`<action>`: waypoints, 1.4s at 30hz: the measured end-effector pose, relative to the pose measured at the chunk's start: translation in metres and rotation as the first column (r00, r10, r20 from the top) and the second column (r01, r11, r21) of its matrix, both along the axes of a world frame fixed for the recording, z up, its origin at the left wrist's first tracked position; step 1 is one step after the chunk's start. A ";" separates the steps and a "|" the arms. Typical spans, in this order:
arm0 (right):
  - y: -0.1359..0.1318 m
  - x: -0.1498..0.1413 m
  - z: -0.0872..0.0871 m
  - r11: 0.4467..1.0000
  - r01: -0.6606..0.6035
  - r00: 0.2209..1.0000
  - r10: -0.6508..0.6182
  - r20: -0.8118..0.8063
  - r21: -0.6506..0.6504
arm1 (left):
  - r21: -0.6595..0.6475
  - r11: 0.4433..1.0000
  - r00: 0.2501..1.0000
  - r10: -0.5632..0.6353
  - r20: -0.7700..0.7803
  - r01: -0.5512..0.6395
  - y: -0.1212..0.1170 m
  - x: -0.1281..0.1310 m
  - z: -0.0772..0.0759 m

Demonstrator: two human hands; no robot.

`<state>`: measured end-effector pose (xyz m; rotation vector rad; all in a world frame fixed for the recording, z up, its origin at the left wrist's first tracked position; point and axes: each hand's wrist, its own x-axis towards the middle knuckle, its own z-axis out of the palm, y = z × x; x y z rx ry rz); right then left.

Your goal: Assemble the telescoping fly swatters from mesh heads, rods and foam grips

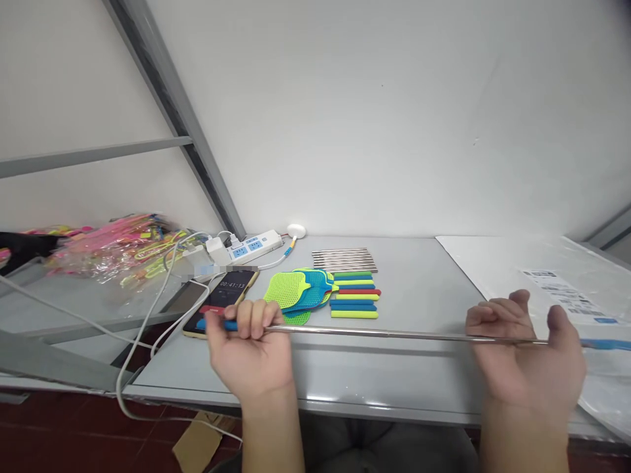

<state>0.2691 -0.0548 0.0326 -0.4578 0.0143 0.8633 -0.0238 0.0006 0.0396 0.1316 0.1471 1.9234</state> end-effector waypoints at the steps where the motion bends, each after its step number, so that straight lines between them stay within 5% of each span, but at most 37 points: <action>1: 0.001 0.004 -0.001 1.000 0.007 0.999 -0.007 -0.042 -0.004 | 0.004 1.000 1.000 0.008 0.006 -0.008 0.003 -0.009 -0.004; 4: 0.004 0.008 -0.005 0.993 0.096 0.995 -0.097 -0.010 -0.071 | 0.020 1.000 1.000 0.003 -0.013 -0.003 0.008 -0.019 -0.014; 8: 0.009 -0.016 -0.003 0.973 0.201 0.962 -0.174 0.212 -0.113 | 0.056 0.998 0.998 0.007 -0.066 -0.003 0.003 0.010 -0.011; 13: 0.007 -0.060 0.000 0.999 -0.012 0.934 0.029 0.356 -0.050 | -0.036 0.999 0.999 -0.030 -0.016 0.029 -0.011 0.044 0.005; 19: 0.006 -0.067 0.004 0.953 -0.276 0.899 0.301 0.319 -0.122 | 0.098 0.995 0.996 -0.033 0.079 0.026 -0.009 -0.010 -0.003; 25: 0.012 -0.055 0.002 0.973 -0.176 0.945 0.209 0.253 -0.146 | 0.162 0.986 0.995 -0.055 0.083 0.041 -0.005 -0.034 -0.011; 33: 0.012 -0.070 -0.003 0.995 -0.092 0.909 0.102 0.404 -0.046 | 0.158 0.980 0.993 -0.118 -0.029 0.121 -0.003 0.017 -0.008; 37: 0.007 -0.082 0.001 0.987 -0.157 0.891 0.154 0.428 -0.027 | 0.035 0.992 0.992 -0.124 -0.006 0.125 -0.010 0.041 0.000; 42: 0.007 -0.080 0.001 0.952 -0.303 0.865 0.292 0.408 -0.039 | 0.080 0.989 0.991 -0.130 0.021 0.128 -0.009 0.026 0.000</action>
